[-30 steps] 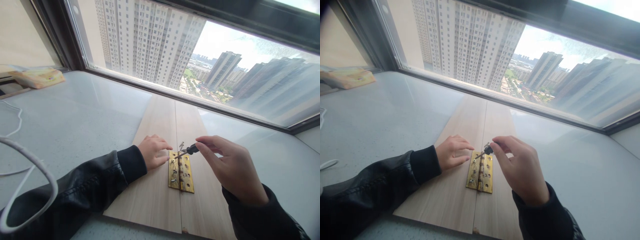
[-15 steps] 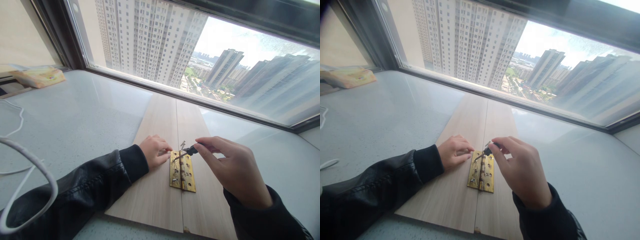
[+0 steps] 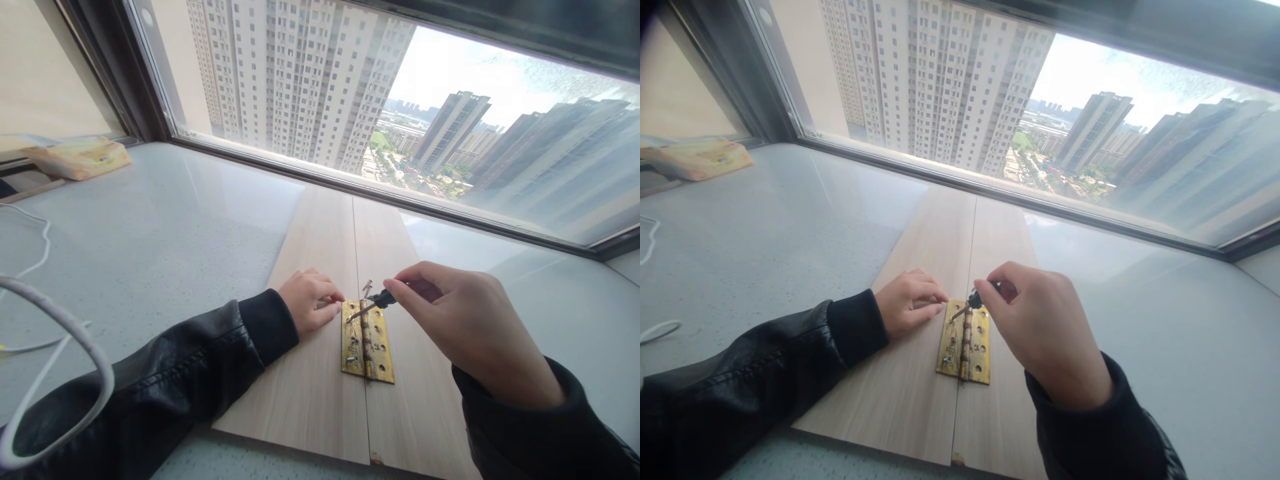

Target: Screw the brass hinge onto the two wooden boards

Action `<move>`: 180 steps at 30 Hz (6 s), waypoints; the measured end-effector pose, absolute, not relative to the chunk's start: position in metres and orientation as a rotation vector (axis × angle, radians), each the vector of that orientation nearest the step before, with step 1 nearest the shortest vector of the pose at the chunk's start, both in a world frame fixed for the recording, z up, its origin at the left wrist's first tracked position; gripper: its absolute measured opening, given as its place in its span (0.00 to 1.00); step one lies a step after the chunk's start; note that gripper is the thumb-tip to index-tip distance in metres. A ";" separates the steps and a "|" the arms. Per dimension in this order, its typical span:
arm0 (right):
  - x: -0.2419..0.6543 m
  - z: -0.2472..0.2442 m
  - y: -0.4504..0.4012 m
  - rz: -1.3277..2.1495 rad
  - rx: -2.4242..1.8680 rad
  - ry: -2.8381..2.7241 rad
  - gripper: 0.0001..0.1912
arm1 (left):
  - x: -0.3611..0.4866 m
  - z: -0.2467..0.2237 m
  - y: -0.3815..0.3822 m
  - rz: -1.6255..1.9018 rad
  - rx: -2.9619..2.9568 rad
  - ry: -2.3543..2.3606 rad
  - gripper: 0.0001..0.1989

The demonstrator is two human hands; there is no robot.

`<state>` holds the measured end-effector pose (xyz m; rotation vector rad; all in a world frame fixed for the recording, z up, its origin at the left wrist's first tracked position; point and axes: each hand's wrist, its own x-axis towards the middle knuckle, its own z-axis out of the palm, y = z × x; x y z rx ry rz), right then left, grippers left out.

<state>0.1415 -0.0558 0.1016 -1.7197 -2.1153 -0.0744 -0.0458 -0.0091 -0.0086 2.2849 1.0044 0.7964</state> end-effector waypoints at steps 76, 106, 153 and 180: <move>0.145 0.105 -0.055 0.156 -1.654 -2.553 0.18 | -0.024 0.023 -0.011 0.962 1.947 0.589 0.14; 0.128 0.096 -0.059 -0.281 -1.879 -2.366 0.27 | -0.019 0.021 -0.020 1.092 1.833 0.740 0.15; 0.139 0.100 -0.056 0.028 -1.724 -2.516 0.22 | -0.025 0.026 -0.011 0.967 2.010 0.480 0.11; 0.130 0.091 -0.056 -0.396 -1.777 -2.339 0.26 | -0.017 0.022 -0.023 1.222 1.792 0.889 0.13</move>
